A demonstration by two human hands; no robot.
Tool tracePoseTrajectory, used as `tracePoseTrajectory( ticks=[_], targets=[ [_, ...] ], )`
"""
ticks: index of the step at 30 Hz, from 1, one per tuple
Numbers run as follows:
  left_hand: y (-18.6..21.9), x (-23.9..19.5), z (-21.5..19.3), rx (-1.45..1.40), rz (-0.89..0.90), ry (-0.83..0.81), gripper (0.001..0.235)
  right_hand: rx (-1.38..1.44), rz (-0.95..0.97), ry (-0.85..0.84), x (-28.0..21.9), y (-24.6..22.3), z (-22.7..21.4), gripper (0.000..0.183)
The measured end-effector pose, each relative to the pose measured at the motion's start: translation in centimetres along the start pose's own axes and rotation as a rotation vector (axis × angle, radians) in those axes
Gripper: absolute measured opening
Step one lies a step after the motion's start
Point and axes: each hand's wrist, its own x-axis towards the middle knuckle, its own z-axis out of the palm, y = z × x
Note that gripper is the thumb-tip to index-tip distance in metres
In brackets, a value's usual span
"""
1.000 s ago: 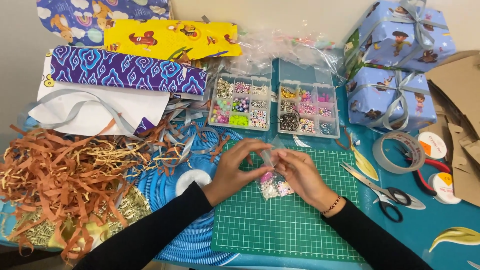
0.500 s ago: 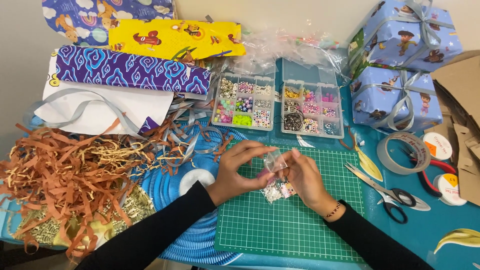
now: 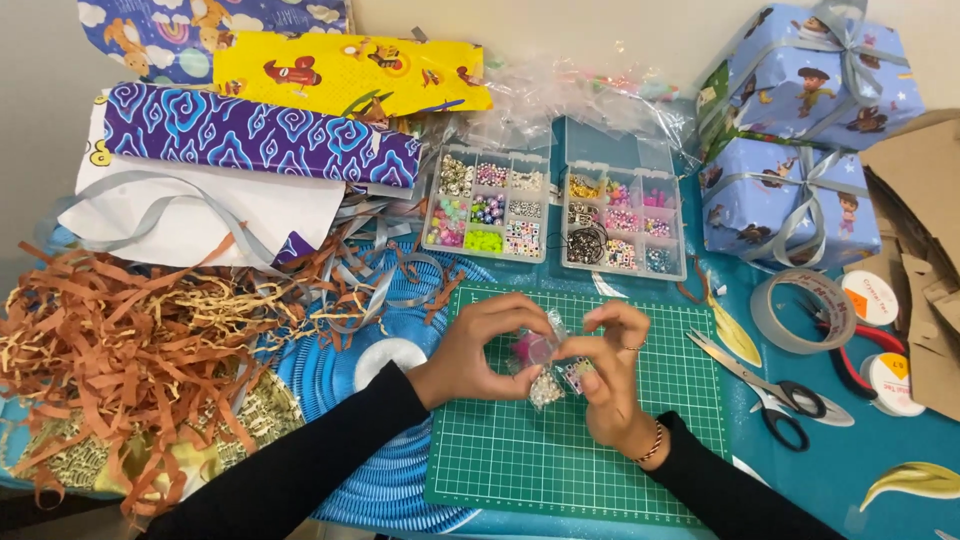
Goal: Picking small decorative beads from a storage container and sorting them into small plastic bags.
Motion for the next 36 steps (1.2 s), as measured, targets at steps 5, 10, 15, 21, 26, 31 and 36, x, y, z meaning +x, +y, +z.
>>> tracePoseTrajectory(
  ticks=[5,10,15,21,26,31,36],
  targets=[
    [-0.1,0.1,0.0,0.043,-0.002,-0.018,0.036,-0.011,0.034,-0.015,0.4,-0.3,-0.2,0.047],
    [-0.4,-0.5,0.2,0.050,-0.047,-0.044,0.035,-0.018,0.072,-0.015,0.3,-0.5,-0.1,0.058],
    [-0.1,-0.6,0.2,0.057,-0.089,-0.057,0.030,-0.083,0.029,-0.062,0.2,-0.3,-0.3,0.060],
    [-0.7,-0.9,0.4,0.146,-0.074,-0.073,0.029,-0.089,0.041,-0.078,0.8,-0.9,-0.4,0.064],
    [-0.9,-0.9,0.5,0.064,-0.092,-0.077,0.023,-0.093,0.072,-0.041,1.0,-1.2,-0.3,0.067],
    [-1.0,-0.9,0.5,0.073,-0.102,-0.090,0.022,-0.084,0.100,-0.044,1.1,-1.3,-0.3,0.068],
    [-0.6,-0.8,0.5,0.067,-0.137,-0.067,0.029,-0.123,0.059,-0.071,1.1,-1.2,-0.3,0.066]
  ],
)
